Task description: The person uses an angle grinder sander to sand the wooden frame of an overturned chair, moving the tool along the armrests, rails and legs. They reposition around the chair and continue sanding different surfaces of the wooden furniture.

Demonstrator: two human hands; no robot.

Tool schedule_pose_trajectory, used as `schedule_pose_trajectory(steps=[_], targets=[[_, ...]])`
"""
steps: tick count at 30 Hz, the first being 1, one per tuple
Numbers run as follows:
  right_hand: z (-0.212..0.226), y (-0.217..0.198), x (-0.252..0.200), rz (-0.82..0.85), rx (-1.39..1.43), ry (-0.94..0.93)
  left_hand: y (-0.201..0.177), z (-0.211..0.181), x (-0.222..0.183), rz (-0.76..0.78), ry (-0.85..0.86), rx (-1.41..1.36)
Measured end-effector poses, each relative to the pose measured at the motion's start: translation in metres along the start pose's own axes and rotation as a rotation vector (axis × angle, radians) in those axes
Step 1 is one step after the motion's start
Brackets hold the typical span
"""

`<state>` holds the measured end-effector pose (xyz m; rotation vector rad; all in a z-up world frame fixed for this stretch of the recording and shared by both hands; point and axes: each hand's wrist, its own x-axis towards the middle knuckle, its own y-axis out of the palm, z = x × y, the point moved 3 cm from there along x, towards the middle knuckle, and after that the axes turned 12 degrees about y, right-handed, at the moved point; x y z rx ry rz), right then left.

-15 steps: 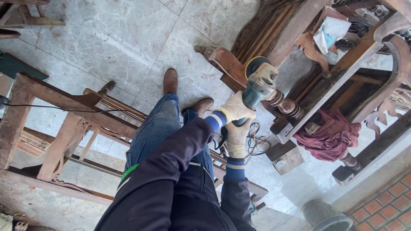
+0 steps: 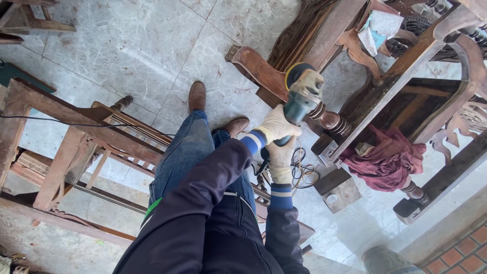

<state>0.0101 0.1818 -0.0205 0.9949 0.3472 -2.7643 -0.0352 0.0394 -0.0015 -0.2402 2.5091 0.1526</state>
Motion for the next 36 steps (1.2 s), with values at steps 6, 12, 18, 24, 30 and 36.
schedule_pose_trajectory(steps=[6,12,18,24,30,36], targets=[[0.019,0.013,0.009,0.134,-0.196,-0.072,-0.015,0.012,-0.004,-0.176,0.020,-0.135],[0.034,-0.012,-0.003,0.106,-0.133,0.002,0.010,-0.001,-0.009,-0.143,0.029,-0.207],[0.031,-0.037,-0.016,0.053,-0.066,0.037,0.044,0.004,-0.007,-0.060,0.065,-0.038],[0.017,-0.033,0.002,0.072,-0.229,0.019,0.029,0.010,-0.015,-0.154,0.043,-0.177],[0.039,-0.004,0.003,0.199,-0.257,-0.141,0.002,0.009,-0.013,-0.252,0.037,-0.232],[0.032,-0.033,0.007,0.137,-0.220,-0.088,0.033,0.010,-0.002,-0.203,0.101,-0.316]])
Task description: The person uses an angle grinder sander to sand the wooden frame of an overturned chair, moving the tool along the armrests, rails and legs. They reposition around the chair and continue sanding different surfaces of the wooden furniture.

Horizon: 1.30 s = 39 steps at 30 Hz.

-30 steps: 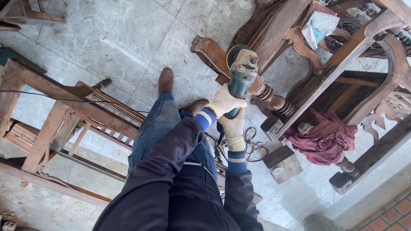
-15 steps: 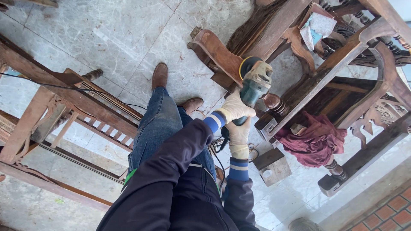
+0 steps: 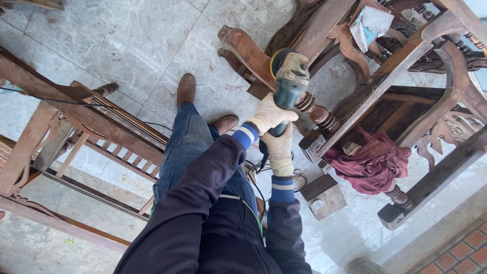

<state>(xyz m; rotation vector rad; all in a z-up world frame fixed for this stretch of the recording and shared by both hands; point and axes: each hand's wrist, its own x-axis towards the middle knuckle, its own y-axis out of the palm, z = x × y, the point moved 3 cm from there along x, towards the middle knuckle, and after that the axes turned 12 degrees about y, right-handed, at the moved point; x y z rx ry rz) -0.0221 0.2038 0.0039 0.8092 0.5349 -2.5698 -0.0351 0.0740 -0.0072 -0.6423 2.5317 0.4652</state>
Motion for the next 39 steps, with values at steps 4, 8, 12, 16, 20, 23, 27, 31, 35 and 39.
schedule_pose_trajectory(steps=[4,8,12,16,20,23,27,31,35,39], targets=[[-0.020,-0.027,-0.006,-0.059,0.120,0.030,0.033,0.003,-0.003,0.046,0.074,-0.005],[-0.025,-0.045,-0.011,-0.131,0.136,0.065,0.053,-0.004,-0.007,0.137,0.064,0.144],[-0.030,-0.044,-0.014,-0.130,0.130,0.107,0.053,0.005,-0.010,0.112,0.011,0.179],[-0.030,-0.025,-0.018,-0.039,0.218,0.009,0.037,0.021,-0.015,0.119,-0.023,0.178],[-0.027,-0.002,-0.022,0.043,0.118,0.002,0.011,0.019,-0.028,0.064,0.039,-0.004],[-0.033,0.010,-0.024,0.062,0.075,0.003,-0.005,0.032,-0.032,0.015,-0.001,0.016],[-0.044,0.011,-0.027,0.112,0.262,0.125,-0.002,0.034,-0.036,0.032,0.003,0.028],[-0.054,-0.020,-0.033,0.006,0.130,0.056,0.029,0.034,-0.035,0.092,0.065,0.070],[-0.062,-0.035,-0.039,-0.134,0.134,0.039,0.046,0.036,-0.035,0.157,0.025,0.225],[-0.055,-0.020,-0.048,-0.133,0.180,0.058,0.034,0.031,-0.038,0.202,-0.017,0.270]])
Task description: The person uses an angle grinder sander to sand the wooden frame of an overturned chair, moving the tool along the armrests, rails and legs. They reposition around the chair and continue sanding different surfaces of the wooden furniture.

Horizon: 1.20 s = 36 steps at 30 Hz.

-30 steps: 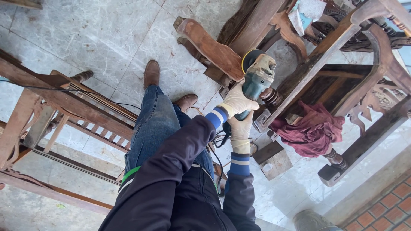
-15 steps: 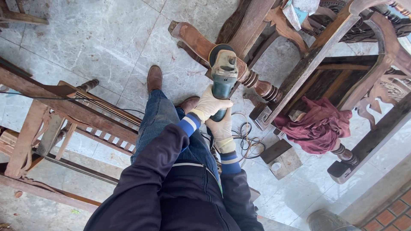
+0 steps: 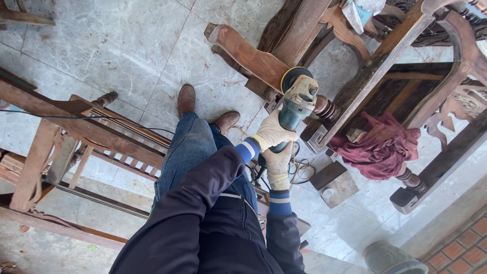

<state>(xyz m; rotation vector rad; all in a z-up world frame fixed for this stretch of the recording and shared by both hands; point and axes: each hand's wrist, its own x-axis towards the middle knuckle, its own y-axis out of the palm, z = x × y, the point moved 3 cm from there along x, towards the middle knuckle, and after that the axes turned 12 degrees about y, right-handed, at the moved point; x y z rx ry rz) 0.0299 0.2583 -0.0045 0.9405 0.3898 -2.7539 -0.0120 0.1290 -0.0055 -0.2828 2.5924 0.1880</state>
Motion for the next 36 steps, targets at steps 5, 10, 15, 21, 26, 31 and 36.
schedule_pose_trajectory(steps=[5,10,15,21,26,31,36], targets=[[-0.005,0.026,-0.007,0.047,0.019,0.019,-0.032,0.000,-0.011,-0.026,0.051,-0.097],[-0.011,0.067,-0.006,0.075,0.007,0.022,-0.068,0.019,-0.011,-0.045,0.016,-0.074],[-0.005,0.125,0.002,0.172,0.130,0.092,-0.119,0.028,-0.012,-0.127,-0.041,-0.107],[0.027,0.162,-0.023,-0.074,-0.388,0.021,-0.163,0.027,-0.017,-0.061,-0.069,-0.169],[0.041,0.169,-0.026,-0.097,-0.369,0.036,-0.168,0.018,-0.011,0.000,-0.050,-0.162],[0.035,0.168,-0.008,-0.030,-0.124,-0.055,-0.161,0.012,0.009,0.033,-0.010,-0.137],[0.029,0.161,-0.011,-0.063,-0.150,-0.031,-0.158,0.011,0.005,0.057,-0.008,-0.120]])
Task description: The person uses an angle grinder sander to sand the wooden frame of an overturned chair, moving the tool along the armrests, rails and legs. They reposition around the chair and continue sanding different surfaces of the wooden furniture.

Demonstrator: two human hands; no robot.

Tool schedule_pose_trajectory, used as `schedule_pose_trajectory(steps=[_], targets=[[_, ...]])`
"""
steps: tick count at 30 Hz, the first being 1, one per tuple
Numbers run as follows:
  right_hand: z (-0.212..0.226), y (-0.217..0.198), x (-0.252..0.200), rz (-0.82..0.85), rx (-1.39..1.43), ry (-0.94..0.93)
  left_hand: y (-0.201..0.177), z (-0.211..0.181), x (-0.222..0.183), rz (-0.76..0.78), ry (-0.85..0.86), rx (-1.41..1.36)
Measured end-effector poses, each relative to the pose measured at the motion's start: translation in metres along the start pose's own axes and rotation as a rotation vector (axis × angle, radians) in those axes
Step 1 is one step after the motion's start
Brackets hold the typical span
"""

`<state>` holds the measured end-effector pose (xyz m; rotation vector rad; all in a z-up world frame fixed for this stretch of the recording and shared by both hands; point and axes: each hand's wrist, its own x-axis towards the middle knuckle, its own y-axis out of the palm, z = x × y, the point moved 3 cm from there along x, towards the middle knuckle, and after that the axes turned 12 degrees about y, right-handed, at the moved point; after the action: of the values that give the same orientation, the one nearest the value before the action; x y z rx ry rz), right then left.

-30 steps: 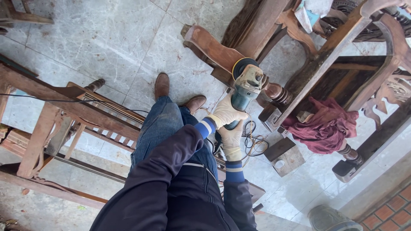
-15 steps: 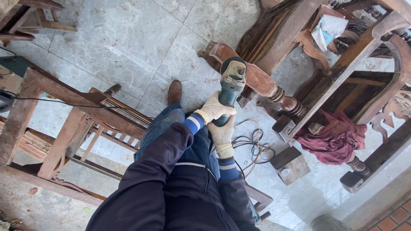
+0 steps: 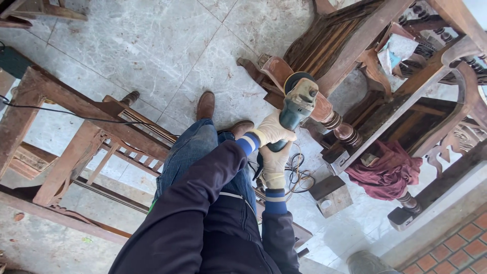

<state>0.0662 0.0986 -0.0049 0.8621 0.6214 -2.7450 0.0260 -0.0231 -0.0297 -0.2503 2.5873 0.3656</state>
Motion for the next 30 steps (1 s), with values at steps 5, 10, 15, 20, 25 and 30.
schedule_pose_trajectory(steps=[5,10,15,20,25,30], targets=[[-0.025,0.006,0.003,0.128,0.250,0.150,-0.004,0.016,-0.012,-0.022,0.013,-0.018],[-0.001,0.015,0.001,0.050,-0.086,0.055,-0.017,0.011,-0.003,-0.048,-0.032,0.042],[0.032,0.011,0.025,0.033,-0.073,-0.006,-0.012,-0.012,0.024,-0.033,-0.001,-0.077],[0.048,0.012,0.026,0.055,-0.108,-0.011,-0.016,-0.017,0.029,-0.064,-0.010,-0.066],[0.041,0.017,0.014,0.106,0.029,0.051,-0.021,-0.012,0.015,-0.040,-0.026,-0.108],[0.032,0.021,0.014,0.132,0.060,0.084,-0.023,-0.008,0.011,-0.081,-0.075,-0.121]])
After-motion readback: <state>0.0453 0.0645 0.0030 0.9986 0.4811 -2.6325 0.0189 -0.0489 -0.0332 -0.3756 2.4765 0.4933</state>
